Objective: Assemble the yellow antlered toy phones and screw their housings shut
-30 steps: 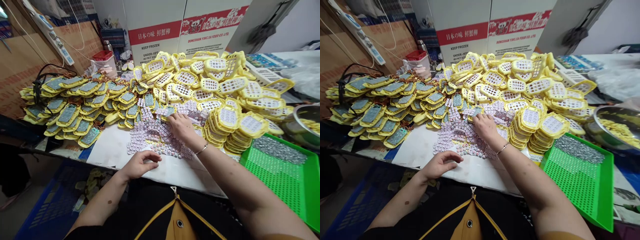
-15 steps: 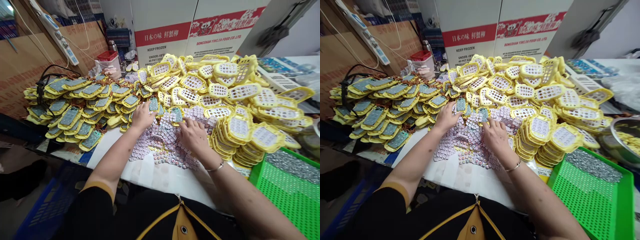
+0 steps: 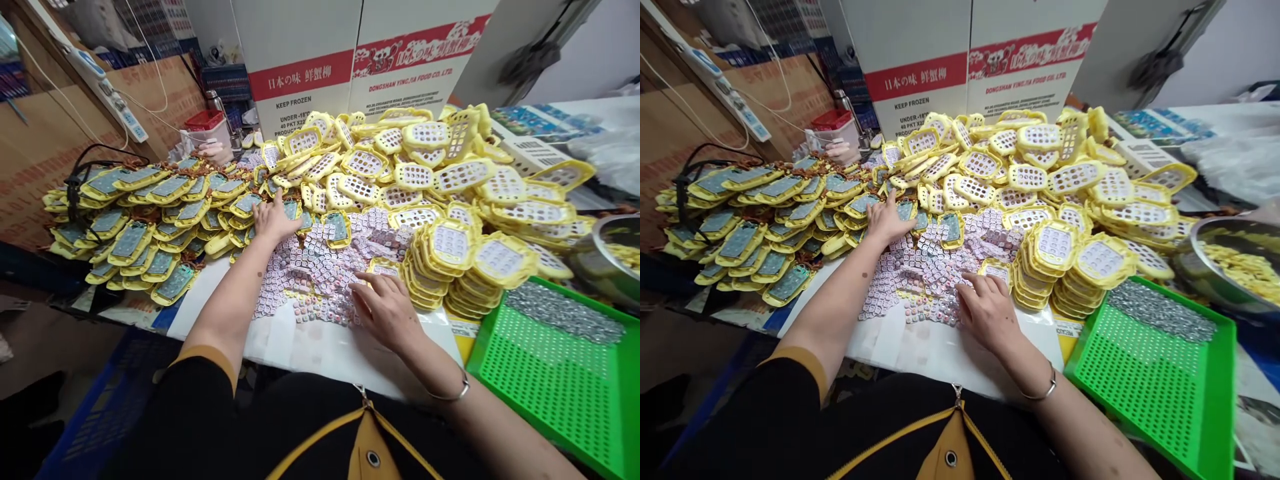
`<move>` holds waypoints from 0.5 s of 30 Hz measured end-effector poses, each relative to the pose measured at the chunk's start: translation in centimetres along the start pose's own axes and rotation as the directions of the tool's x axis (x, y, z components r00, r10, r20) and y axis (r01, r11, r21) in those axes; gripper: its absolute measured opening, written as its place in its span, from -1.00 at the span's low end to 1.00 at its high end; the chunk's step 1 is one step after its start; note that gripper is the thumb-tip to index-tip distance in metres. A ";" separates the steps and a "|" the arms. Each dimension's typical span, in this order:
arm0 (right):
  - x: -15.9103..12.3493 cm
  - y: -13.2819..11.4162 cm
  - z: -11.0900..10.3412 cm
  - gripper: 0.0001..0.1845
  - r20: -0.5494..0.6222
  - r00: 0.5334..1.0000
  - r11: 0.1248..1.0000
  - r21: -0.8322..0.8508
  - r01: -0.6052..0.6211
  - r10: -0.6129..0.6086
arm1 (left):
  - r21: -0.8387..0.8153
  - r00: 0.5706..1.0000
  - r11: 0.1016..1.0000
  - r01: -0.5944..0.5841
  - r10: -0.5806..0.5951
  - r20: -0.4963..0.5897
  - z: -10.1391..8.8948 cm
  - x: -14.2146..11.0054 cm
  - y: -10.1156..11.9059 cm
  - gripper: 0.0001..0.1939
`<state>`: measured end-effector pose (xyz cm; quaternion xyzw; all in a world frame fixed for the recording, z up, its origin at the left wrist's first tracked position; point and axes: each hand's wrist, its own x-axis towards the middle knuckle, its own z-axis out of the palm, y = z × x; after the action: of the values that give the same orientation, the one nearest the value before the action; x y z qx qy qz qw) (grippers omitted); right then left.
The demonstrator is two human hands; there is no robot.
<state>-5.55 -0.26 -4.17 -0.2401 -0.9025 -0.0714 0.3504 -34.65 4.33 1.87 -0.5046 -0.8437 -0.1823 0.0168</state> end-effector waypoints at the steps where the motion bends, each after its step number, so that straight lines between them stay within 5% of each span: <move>1: -0.3 0.0 0.0 -0.90 0.000 1.000 1.000 0.025 -0.004 0.004 | -0.045 1.000 0.999 -0.002 0.002 0.003 -0.2 -0.2 -0.3 0.06; 6: -0.8 0.0 0.0 -0.84 -0.002 0.998 0.974 0.221 -0.059 0.060 | -0.154 0.999 0.987 -0.043 0.048 0.024 -1.1 -1.6 -1.0 0.00; 9: -0.2 -0.1 -0.2 -0.82 0.043 0.986 0.884 0.437 -0.164 0.162 | -0.148 0.996 0.986 -0.083 0.081 -0.020 -1.2 -2.7 -0.9 -0.03; 11: 0.5 -0.3 -0.3 -0.82 0.162 0.946 0.736 0.595 -0.321 0.281 | -0.145 0.996 0.987 -0.071 0.061 -0.072 -1.1 -3.2 -0.7 -0.02; 15: 2.7 -0.9 -0.1 -0.88 0.489 0.752 0.261 0.732 -0.629 0.443 | -0.148 0.987 0.988 -0.045 0.021 -0.161 -0.9 -3.5 -0.2 0.00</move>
<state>-7.67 -0.06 -2.30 -0.3262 -0.6987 0.5396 0.3381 -33.20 0.97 1.95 -0.5022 -0.8151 -0.2849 0.0487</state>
